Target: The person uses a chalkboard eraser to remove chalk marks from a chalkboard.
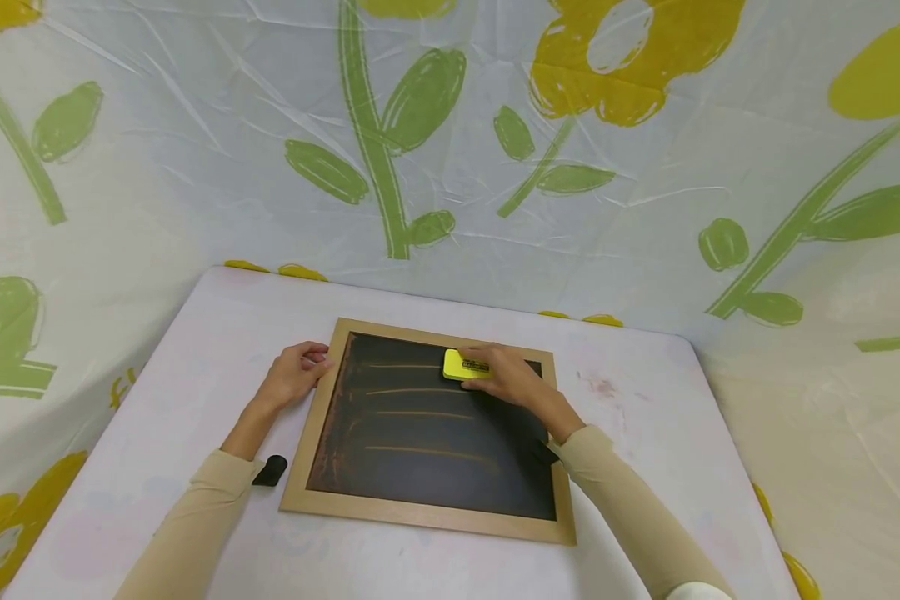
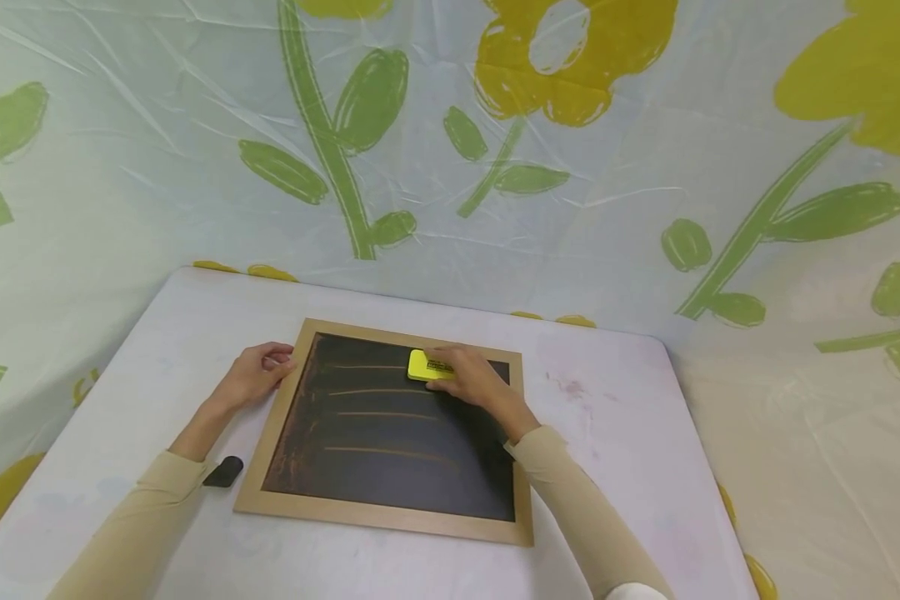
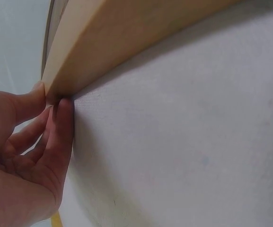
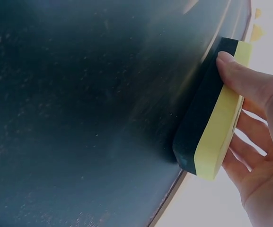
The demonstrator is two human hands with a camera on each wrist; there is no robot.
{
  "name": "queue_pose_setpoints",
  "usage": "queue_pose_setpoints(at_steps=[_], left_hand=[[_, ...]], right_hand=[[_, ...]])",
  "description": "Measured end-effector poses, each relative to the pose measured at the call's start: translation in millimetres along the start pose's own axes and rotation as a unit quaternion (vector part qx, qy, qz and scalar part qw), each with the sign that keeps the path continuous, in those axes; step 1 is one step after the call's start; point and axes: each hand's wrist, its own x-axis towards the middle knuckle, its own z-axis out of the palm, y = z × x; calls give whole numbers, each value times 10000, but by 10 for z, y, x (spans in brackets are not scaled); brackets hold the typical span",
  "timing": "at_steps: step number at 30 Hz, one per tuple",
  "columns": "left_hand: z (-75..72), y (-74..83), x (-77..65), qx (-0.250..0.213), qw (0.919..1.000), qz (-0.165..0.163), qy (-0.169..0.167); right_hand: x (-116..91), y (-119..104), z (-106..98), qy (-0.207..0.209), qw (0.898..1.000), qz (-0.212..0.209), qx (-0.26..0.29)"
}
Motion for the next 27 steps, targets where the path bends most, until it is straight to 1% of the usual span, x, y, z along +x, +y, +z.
queue_pose_setpoints(at_steps=[4,9,15,20,27], left_hand=[[1,-5,4,-3,10000,-78,-17],[1,2,15,-50,10000,-69,-35],[-1,8,15,52,9999,-106,-22],[0,-8,18,80,10000,-54,-21],[7,-13,16,-6,10000,-30,-9]], right_hand=[[31,-25,2,-14,10000,-32,34],[69,-53,17,32,9999,-111,108],[125,-74,45,-61,9999,-49,114],[179,-98,65,-125,9998,-111,89],[274,-177,98,-175,9996,-202,68]])
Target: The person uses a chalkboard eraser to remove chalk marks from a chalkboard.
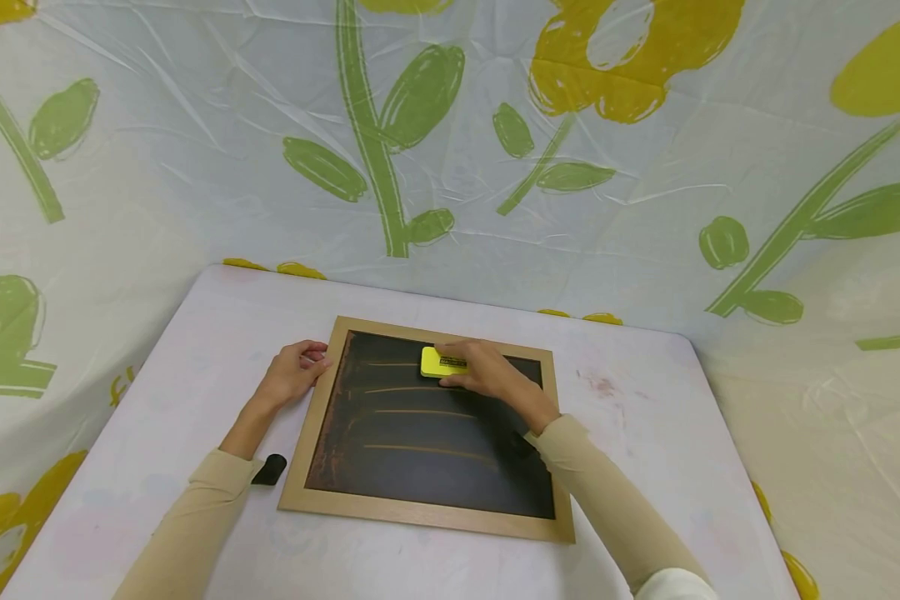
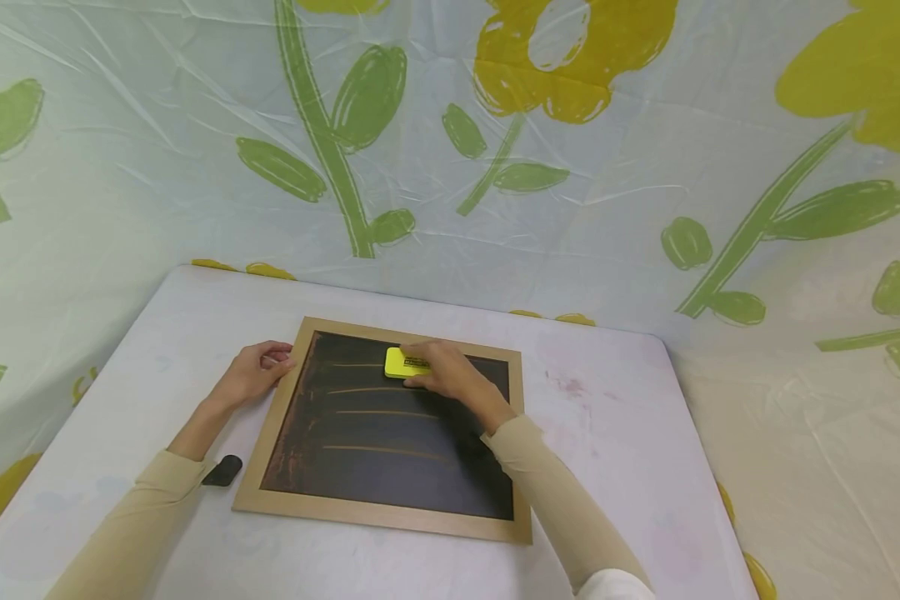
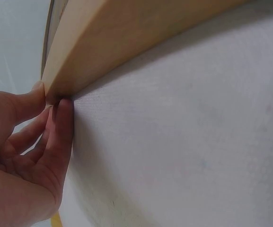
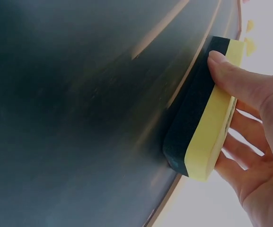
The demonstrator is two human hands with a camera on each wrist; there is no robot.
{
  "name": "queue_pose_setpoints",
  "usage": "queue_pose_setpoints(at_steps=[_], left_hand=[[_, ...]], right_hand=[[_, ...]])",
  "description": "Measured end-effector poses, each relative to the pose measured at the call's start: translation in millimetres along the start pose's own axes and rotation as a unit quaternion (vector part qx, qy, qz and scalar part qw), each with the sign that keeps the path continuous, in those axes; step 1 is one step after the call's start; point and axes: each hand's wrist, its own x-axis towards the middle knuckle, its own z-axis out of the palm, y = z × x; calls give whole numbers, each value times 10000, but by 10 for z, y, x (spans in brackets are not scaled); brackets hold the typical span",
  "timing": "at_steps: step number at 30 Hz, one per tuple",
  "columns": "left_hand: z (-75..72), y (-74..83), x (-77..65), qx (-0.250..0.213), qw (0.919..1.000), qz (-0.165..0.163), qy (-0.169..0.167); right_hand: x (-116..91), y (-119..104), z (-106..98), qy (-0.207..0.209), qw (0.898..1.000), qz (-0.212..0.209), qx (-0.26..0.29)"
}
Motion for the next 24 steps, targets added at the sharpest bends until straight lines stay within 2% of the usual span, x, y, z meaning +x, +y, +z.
queue_pose_setpoints(at_steps=[24], left_hand=[[-14,0,5,-86,9999,-65,0]], right_hand=[[417,-322,109,-274,9991,-244,-197]])
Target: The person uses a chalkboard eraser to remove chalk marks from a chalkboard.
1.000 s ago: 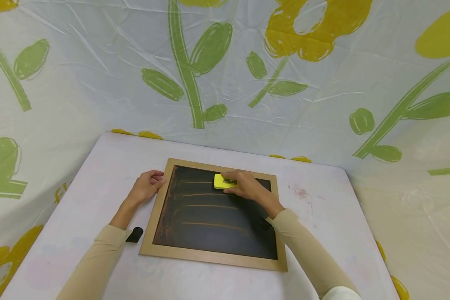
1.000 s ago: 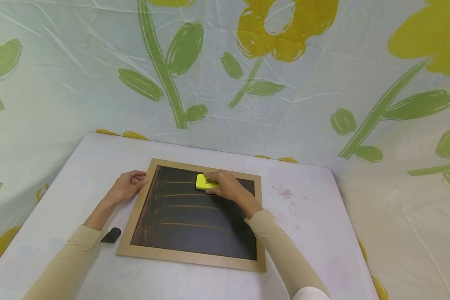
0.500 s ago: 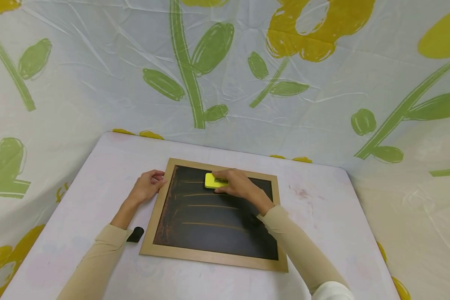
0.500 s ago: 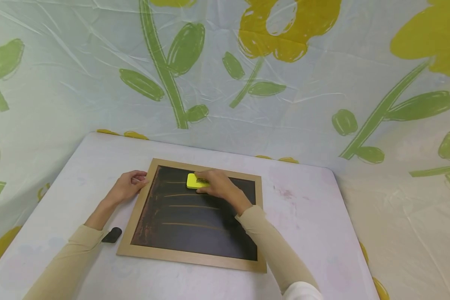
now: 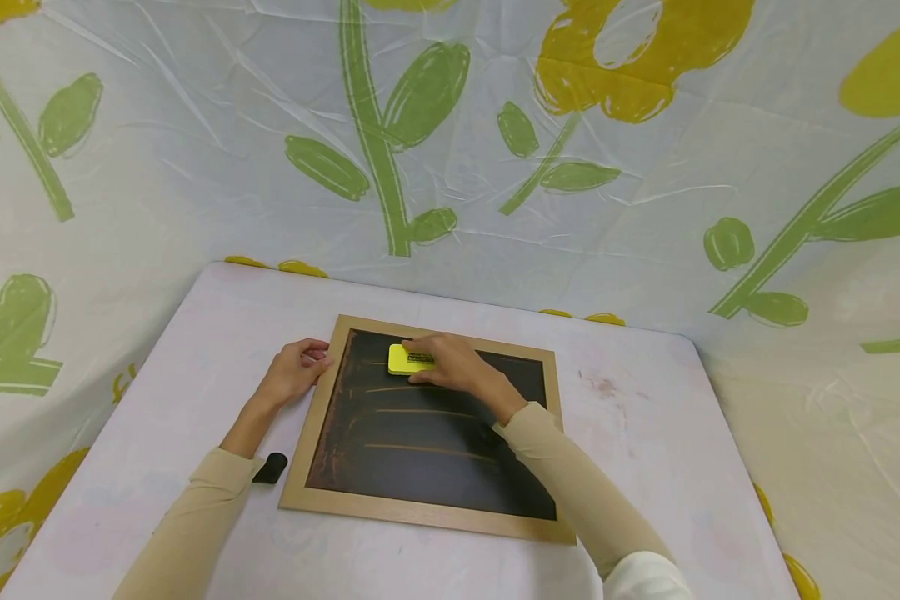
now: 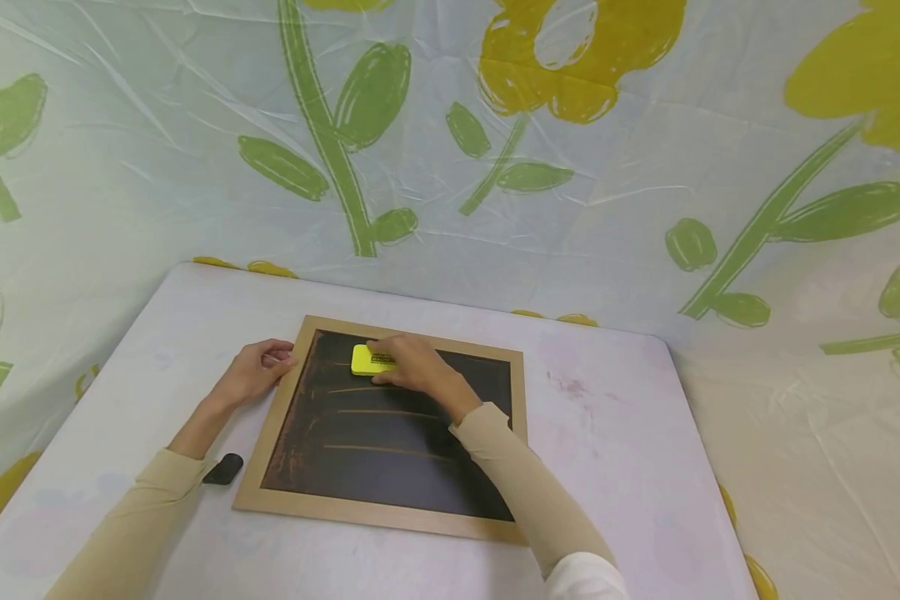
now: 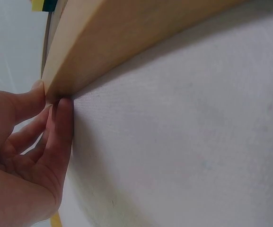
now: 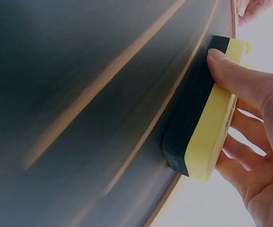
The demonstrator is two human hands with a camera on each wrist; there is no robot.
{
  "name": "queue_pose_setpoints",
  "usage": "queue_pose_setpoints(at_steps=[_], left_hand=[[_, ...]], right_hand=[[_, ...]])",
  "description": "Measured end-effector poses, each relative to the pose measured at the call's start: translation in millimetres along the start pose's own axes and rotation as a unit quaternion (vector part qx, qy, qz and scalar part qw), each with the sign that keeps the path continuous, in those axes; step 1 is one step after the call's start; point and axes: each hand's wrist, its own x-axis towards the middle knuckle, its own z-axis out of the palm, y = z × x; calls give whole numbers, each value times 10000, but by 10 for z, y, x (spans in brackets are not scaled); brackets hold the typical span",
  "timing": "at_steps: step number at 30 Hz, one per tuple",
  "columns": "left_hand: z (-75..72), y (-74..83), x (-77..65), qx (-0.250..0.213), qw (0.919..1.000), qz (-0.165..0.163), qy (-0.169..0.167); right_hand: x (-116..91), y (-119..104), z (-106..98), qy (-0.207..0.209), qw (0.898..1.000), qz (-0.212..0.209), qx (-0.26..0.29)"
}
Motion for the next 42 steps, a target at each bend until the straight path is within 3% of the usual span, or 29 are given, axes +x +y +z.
queue_pose_setpoints(at_steps=[9,23,30,42], left_hand=[[26,-4,21,23,9999,81,-65],[-17,-7,2,-75,9999,-92,-83],[0,-24,7,-99,9999,-90,-106],[-4,-7,18,-60,9999,9,-109]], right_hand=[[143,-130,30,-94,9997,-138,-199],[345,-318,39,-345,9972,-254,-615],[321,-304,23,-469,9950,-110,-870],[191,-215,-46,-579,9946,113,-848]])
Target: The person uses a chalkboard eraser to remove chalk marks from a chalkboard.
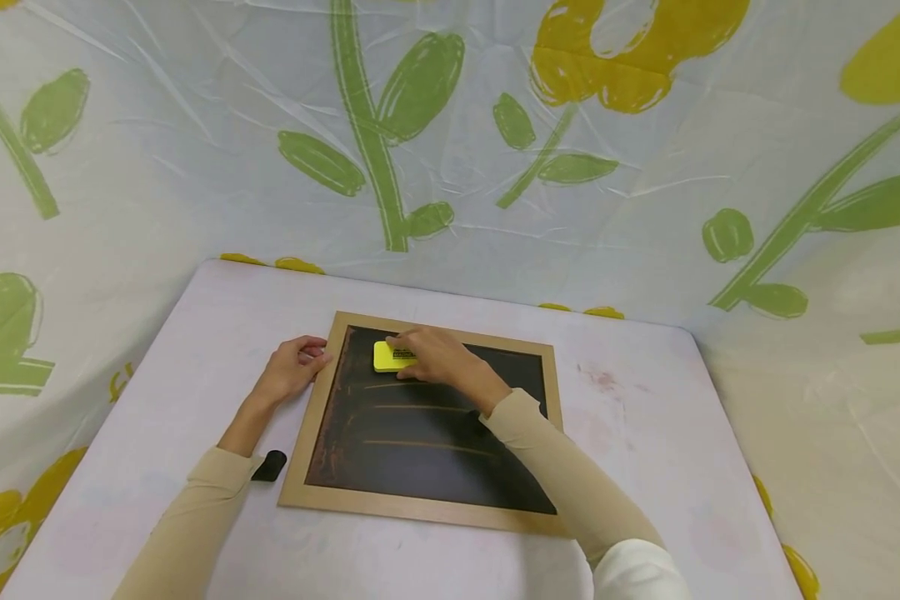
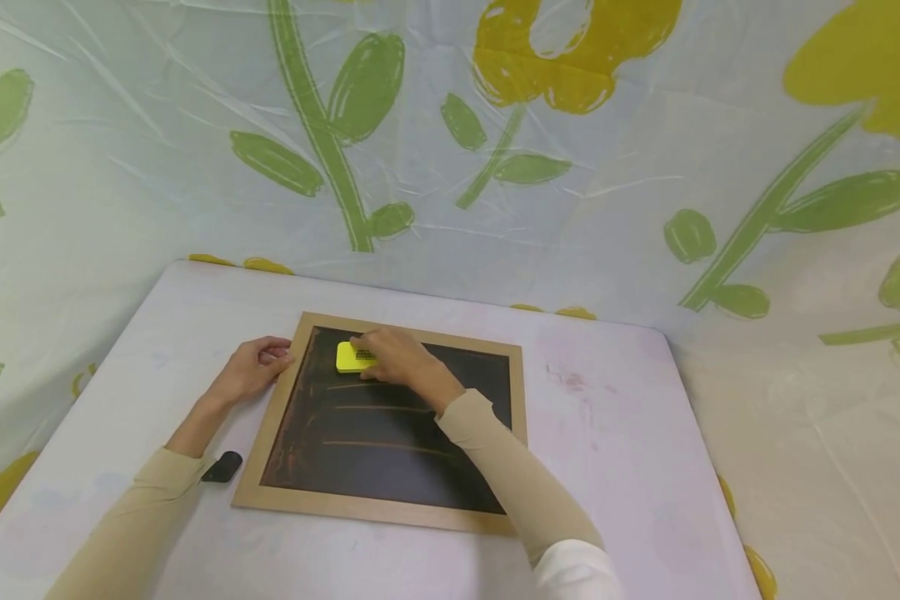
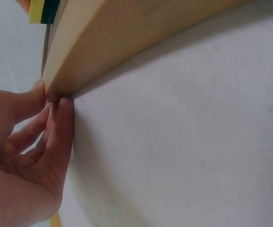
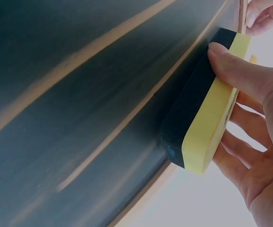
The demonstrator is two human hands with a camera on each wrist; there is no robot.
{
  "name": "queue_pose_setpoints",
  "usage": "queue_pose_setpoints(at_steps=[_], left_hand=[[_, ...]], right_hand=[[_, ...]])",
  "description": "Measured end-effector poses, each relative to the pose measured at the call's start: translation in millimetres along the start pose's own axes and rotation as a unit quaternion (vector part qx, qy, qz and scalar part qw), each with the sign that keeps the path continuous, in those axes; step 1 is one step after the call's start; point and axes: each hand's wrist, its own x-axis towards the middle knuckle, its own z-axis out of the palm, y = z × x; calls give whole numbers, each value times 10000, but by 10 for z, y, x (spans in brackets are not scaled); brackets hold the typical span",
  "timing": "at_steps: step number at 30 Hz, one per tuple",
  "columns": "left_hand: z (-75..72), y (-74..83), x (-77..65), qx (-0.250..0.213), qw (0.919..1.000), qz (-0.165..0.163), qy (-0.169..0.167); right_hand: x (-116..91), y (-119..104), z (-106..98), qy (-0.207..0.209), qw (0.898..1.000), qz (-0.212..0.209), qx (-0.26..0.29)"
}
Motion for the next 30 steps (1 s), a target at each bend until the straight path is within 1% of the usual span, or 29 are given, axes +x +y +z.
queue_pose_setpoints(at_steps=[5,11,18,24,30], left_hand=[[2,0,-6,52,10000,-24,7],[13,-10,1,-55,10000,-25,5],[18,-22,5,-23,10000,12,17],[1,-16,-3,15,10000,10,13],[-4,-15,-9,-5,10000,39,34]], right_hand=[[-85,64,-3,-23,9999,111,56],[-207,173,-1,14,9997,234,93],[-341,298,-4,115,9996,223,100],[-467,386,-9,197,9993,301,33],[-591,468,-31,224,9990,379,90]])
